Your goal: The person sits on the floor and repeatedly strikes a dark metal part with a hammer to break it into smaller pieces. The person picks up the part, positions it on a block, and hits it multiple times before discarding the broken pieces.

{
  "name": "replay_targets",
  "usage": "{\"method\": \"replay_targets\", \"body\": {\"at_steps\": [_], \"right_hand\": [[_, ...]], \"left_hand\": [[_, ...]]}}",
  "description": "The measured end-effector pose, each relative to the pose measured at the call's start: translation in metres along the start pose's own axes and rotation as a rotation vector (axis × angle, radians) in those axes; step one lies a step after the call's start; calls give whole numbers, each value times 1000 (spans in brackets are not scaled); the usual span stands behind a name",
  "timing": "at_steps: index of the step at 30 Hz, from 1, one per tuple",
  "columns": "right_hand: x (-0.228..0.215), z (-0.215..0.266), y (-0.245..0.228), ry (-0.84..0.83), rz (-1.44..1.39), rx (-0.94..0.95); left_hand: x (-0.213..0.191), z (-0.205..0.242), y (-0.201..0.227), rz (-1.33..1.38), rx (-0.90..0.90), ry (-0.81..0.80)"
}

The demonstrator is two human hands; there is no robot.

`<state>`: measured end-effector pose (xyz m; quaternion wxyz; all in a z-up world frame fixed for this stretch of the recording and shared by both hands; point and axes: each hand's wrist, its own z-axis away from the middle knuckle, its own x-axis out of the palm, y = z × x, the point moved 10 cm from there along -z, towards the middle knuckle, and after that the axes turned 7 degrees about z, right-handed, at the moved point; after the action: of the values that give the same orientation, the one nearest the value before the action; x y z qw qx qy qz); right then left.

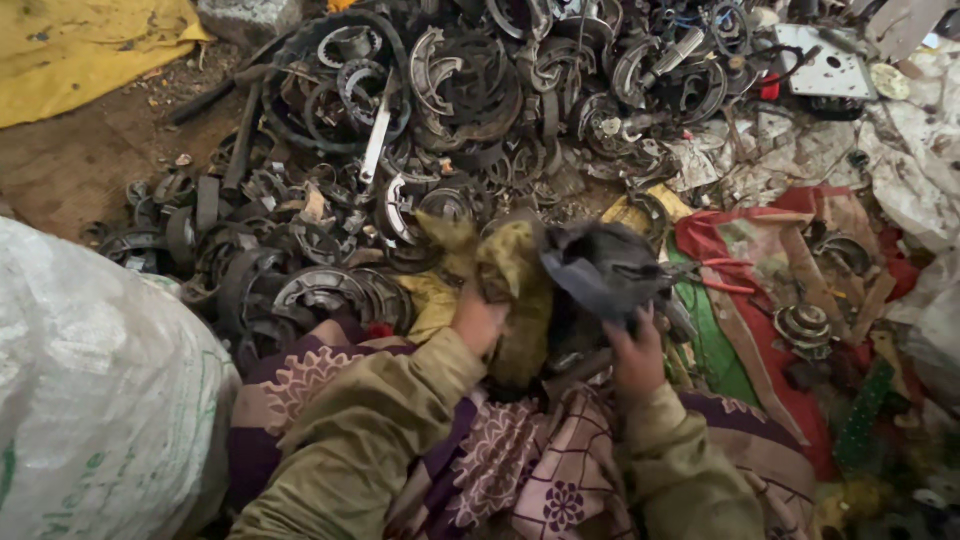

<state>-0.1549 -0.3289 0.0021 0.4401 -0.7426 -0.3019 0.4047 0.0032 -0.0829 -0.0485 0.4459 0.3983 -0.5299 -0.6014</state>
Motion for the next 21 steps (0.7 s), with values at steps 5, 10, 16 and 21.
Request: {"method": "replay_targets", "body": {"at_steps": [5, 10, 16, 21], "right_hand": [[10, 22, -12, -33, 14, -99], [43, 37, 36, -289, -186, 203], [30, 28, 12, -213, -523, 180], [1, -1, -41, -25, -396, 270]], "left_hand": [[-14, -13, -31, -125, 13, 38], [60, 28, 24, 286, -47, -445], [61, 44, 77, 56, 294, -470], [21, 0, -25, 225, -117, -157]]}}
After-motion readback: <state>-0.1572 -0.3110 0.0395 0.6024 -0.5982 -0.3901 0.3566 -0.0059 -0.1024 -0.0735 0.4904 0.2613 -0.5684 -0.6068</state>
